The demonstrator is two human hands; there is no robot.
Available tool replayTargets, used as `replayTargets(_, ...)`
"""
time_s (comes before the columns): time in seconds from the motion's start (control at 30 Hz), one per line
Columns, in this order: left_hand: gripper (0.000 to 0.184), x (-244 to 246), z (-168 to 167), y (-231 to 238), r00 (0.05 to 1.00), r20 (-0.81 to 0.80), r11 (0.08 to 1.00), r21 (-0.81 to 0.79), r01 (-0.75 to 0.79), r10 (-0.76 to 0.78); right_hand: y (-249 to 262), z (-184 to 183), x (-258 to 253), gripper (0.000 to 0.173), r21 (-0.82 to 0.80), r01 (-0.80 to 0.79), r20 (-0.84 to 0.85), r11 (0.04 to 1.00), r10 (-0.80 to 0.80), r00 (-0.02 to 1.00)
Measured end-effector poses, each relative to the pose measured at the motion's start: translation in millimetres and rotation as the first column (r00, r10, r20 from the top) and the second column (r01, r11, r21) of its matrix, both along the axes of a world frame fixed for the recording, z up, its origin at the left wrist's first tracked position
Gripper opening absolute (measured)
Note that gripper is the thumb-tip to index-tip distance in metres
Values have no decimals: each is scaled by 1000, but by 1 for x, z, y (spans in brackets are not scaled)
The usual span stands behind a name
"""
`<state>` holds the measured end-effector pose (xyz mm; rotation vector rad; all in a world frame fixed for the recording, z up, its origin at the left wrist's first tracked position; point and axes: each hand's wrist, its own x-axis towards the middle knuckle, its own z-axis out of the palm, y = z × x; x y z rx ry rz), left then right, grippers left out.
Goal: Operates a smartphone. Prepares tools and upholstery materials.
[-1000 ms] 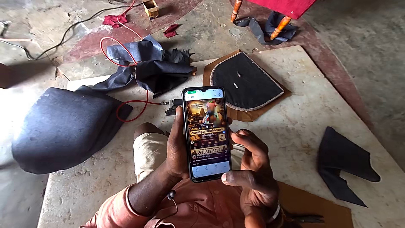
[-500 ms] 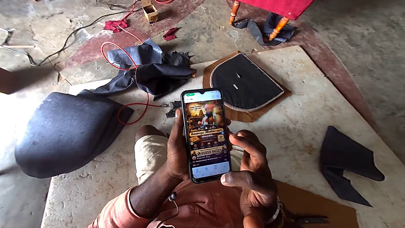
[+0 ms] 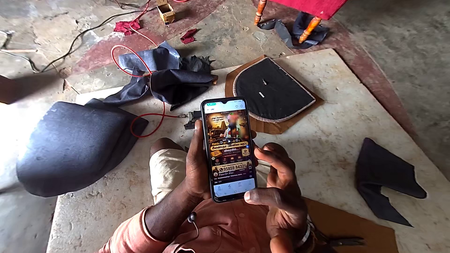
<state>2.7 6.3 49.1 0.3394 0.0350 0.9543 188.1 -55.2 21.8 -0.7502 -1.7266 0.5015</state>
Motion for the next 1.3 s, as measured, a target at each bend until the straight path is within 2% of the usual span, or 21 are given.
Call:
replayTargets(0.27,75,0,0,-1,1000,-16,1000,-4,2,-2,-1,0,-1,60,4,-2,-6,1000,2,1000)
replayTargets(0.57,73,1,3,-1,1000,-12,1000,20,-2,3,-1,1,-1,67,-38,65,25,997,-64,998)
replayTargets(0.73,76,1,2,-2,1000,-31,999,35,4,-2,2,3,-1,71,-32,150,120,988,-145,982)
replayTargets(0.97,75,3,-4,-8,999,-31,999,48,20,-18,3,11,1,76,-8,320,324,947,-300,897)
replayTargets(1.3,76,-1,-3,-12,1000,-28,999,49,2,-1,-6,10,1,77,107,277,322,955,-297,899)
